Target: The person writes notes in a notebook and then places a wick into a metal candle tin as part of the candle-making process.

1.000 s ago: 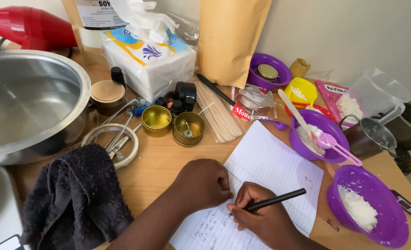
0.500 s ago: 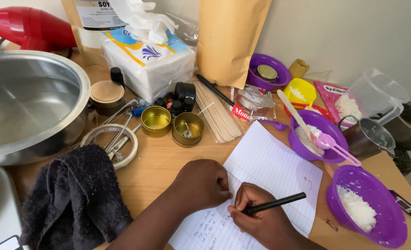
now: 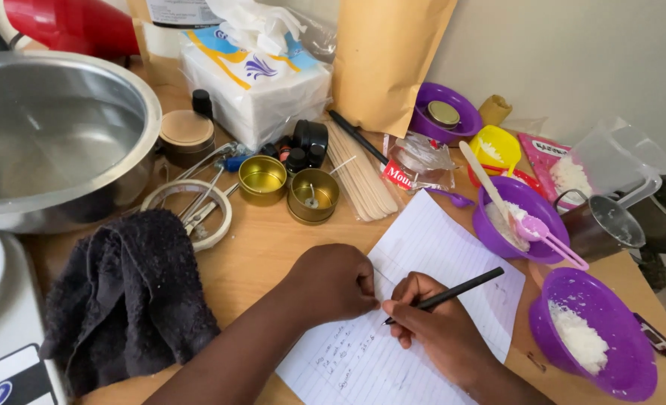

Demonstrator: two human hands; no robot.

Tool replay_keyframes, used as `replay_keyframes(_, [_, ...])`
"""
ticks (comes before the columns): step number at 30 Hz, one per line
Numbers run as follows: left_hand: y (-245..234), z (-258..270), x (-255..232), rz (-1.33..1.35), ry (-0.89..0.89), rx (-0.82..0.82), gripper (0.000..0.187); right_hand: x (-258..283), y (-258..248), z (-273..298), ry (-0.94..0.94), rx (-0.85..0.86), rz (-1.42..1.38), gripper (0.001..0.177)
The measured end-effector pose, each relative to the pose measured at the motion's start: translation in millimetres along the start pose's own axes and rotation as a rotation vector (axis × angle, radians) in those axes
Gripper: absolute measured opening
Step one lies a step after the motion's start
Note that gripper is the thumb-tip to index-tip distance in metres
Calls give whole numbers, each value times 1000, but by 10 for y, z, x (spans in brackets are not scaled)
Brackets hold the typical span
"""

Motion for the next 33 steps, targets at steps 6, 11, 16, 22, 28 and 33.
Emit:
replay_keyframes(6, [14,-8,18,-9,53,-29,16,-103,34,114,0,54,-70,25])
replay_keyframes(11, [3,3,28,-18,31,-28,12,-126,212,277,-46,152,73,18])
replay_keyframes(16, [9,-23,16,-34,57,-52,16,-183,194,343,4,35,209,21])
replay_keyframes(22, [-26,29,-4,24,18,-26,20,49,320,378,-204,110,318,27])
replay_keyframes(28, [-19,22,10,32,15,-30,17,176,402,421,-337,132,370,30])
replay_keyframes(33, [-17,37,4,25,9,-11,18,193,387,420,-398,96,389,34])
Point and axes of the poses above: each hand's wrist, its own z-axis away from the middle knuckle, its own y-axis out of the palm, x = y × z, the point moved 9 cm from there along -z, towards the middle knuckle, and after that the axes turned 8 degrees about z, right-handed, at the moved point
